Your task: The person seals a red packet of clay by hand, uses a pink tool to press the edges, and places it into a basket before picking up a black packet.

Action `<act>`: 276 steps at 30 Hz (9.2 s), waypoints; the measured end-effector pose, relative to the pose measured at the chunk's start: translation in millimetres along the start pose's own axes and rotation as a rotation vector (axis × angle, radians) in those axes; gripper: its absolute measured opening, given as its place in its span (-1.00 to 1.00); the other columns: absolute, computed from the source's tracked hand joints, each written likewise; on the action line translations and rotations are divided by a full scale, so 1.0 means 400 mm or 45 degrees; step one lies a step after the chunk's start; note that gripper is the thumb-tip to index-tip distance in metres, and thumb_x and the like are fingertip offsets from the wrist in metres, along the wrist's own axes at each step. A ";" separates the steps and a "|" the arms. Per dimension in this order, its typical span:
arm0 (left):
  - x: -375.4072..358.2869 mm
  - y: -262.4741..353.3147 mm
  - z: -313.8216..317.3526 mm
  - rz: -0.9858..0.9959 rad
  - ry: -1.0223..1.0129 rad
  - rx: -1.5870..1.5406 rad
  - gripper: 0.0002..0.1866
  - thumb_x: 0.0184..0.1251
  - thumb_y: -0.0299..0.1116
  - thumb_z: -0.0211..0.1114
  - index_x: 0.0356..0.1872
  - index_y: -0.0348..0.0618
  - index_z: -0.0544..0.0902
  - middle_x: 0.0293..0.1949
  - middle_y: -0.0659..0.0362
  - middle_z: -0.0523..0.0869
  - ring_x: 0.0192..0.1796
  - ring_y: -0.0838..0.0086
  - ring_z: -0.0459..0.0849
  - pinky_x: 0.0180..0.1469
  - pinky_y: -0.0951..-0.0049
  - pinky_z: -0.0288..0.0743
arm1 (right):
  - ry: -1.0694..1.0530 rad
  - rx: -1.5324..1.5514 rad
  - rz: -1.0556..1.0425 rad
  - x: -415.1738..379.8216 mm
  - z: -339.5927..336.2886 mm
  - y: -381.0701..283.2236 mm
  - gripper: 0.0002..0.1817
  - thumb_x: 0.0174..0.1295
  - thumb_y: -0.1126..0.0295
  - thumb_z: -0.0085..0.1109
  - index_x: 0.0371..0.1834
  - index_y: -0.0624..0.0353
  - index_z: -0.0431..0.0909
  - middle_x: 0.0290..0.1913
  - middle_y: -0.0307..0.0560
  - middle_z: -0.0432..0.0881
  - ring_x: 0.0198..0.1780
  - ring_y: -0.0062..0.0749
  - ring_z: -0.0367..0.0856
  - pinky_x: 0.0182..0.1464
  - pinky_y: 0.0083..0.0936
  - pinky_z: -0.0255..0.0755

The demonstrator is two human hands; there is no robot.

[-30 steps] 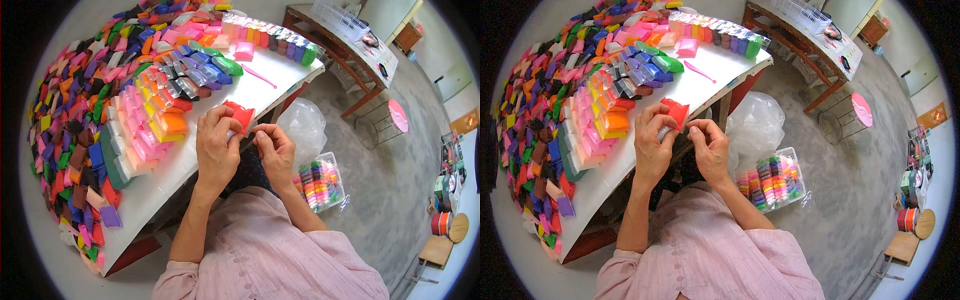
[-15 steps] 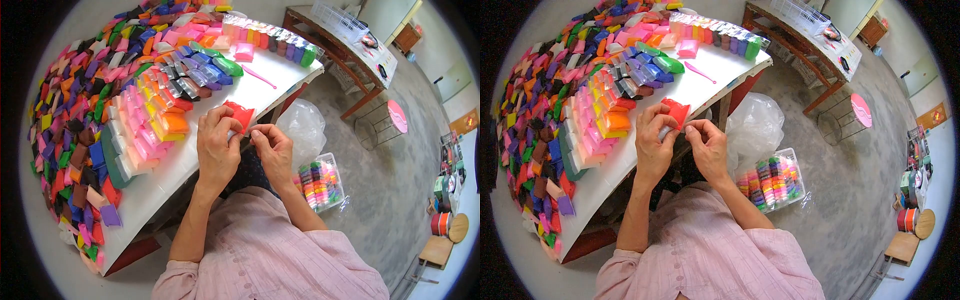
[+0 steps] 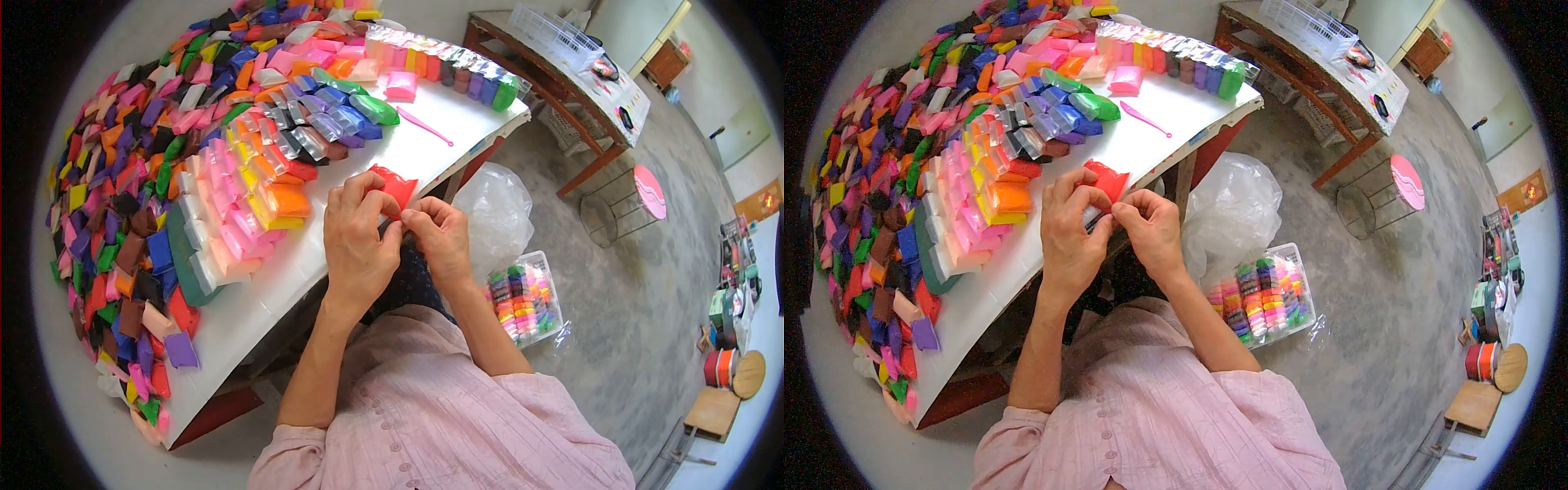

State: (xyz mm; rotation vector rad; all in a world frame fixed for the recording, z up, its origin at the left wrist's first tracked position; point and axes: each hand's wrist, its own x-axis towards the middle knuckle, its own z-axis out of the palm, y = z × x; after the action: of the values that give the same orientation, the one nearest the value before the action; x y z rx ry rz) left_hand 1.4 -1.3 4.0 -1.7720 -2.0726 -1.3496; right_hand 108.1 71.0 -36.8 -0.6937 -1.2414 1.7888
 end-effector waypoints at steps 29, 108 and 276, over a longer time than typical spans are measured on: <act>-0.001 0.000 -0.002 0.010 -0.053 0.004 -0.72 -0.13 -0.56 0.47 -0.34 -0.17 0.58 0.03 0.10 0.56 0.11 0.15 0.50 0.17 0.21 0.36 | 0.126 -0.308 -0.375 -0.055 -0.012 0.001 -0.90 0.34 0.47 0.23 -0.23 0.31 0.60 -0.37 -0.30 0.57 -0.38 -0.74 0.45 -0.33 -0.70 0.36; -0.004 -0.009 -0.017 -0.006 -0.052 -0.198 -0.86 0.06 -0.53 0.39 -0.36 -0.23 0.62 0.06 0.08 0.58 0.16 0.18 0.50 0.24 0.24 0.33 | 0.102 -0.205 -0.370 -0.014 0.016 -0.033 -0.60 0.20 0.62 0.19 0.10 0.29 0.34 -0.32 -0.17 0.61 -0.33 -0.64 0.55 -0.31 -0.69 0.44; -0.188 0.053 0.047 -0.960 -0.464 -1.575 -0.90 0.40 -0.45 0.29 -0.20 -0.27 0.64 -0.38 0.18 0.72 -0.54 0.72 0.45 -0.50 0.68 0.29 | -0.201 0.567 0.437 -0.087 -0.110 0.089 -0.58 0.41 0.02 0.15 -0.41 0.16 0.58 -0.64 -0.27 0.56 -0.77 -0.65 0.42 -0.72 -0.70 0.30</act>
State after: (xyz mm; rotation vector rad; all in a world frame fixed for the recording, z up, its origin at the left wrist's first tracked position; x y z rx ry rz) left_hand 51.7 -46.6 -39.7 -1.5308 -2.3786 -3.2647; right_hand 149.5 55.8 -86.4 -0.5350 -0.8035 2.3421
